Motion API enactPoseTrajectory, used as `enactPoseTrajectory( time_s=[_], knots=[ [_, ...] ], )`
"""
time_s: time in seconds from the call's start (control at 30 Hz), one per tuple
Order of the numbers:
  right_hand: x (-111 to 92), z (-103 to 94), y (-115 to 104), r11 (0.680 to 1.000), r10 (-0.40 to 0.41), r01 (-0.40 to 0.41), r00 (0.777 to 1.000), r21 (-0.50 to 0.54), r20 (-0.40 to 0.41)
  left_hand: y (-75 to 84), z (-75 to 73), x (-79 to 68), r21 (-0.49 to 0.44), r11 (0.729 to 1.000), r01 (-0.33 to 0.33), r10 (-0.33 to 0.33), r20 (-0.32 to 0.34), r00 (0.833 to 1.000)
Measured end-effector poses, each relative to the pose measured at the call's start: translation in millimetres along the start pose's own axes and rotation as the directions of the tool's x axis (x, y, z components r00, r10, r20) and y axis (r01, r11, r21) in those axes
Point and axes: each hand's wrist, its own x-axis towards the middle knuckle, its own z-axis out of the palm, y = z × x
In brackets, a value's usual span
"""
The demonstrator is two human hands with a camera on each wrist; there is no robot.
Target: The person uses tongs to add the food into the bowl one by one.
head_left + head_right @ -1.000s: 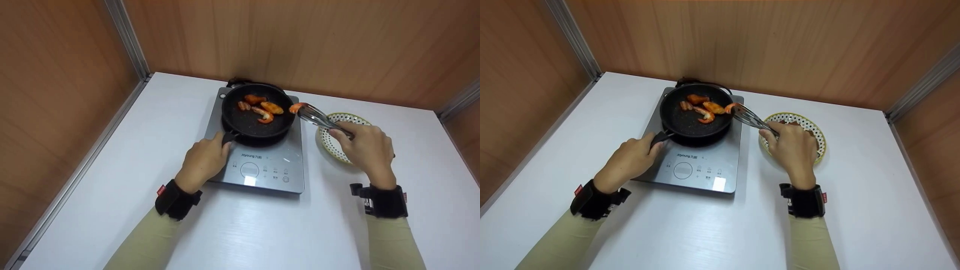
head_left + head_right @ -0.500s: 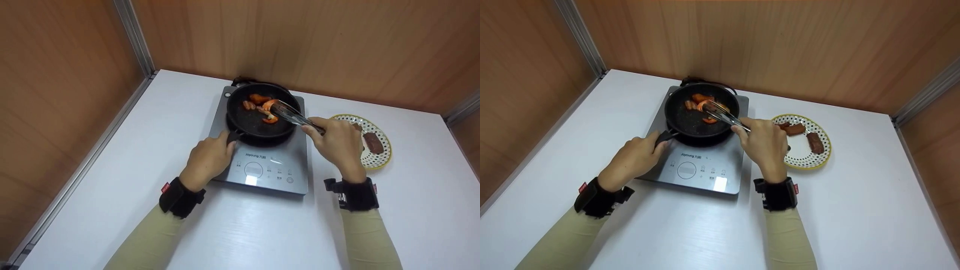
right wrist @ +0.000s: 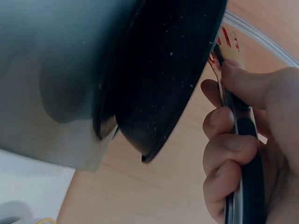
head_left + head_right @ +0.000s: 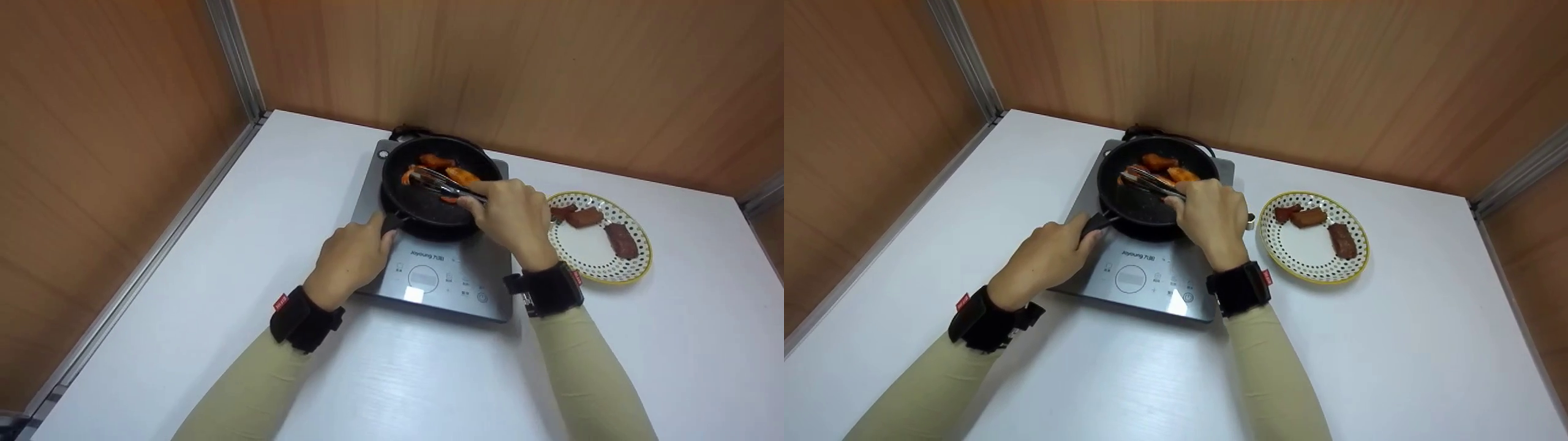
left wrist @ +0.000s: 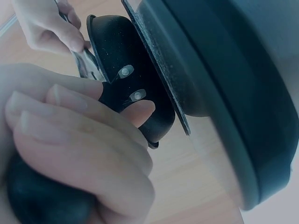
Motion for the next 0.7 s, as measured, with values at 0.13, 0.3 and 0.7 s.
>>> enactPoseTrajectory(
  time_s=[0.13, 0.3, 0.7],
  knots=[
    [9.1, 4.7, -5.5, 1.0, -0.006, 0.006, 1.0, 0.0, 0.021, 0.4, 0.4, 1.0, 0.001, 1.0, 0.003, -0.003, 0.004, 1.0],
    [13.4, 13.1, -9.9, 1.0, -0.008, 0.008, 1.0, 0.004, 0.025, 0.5, 0.4, 0.5, -0.006, 1.0, 0.001, -0.001, -0.001, 1.0],
    [17.5, 10.0, -7.9, 0.998, -0.011, 0.017, 0.994, -0.053, 0.113, -0.6, 0.4, 0.8, 0.008, 1.0, -0.011, 0.011, -0.002, 1.0]
  ],
)
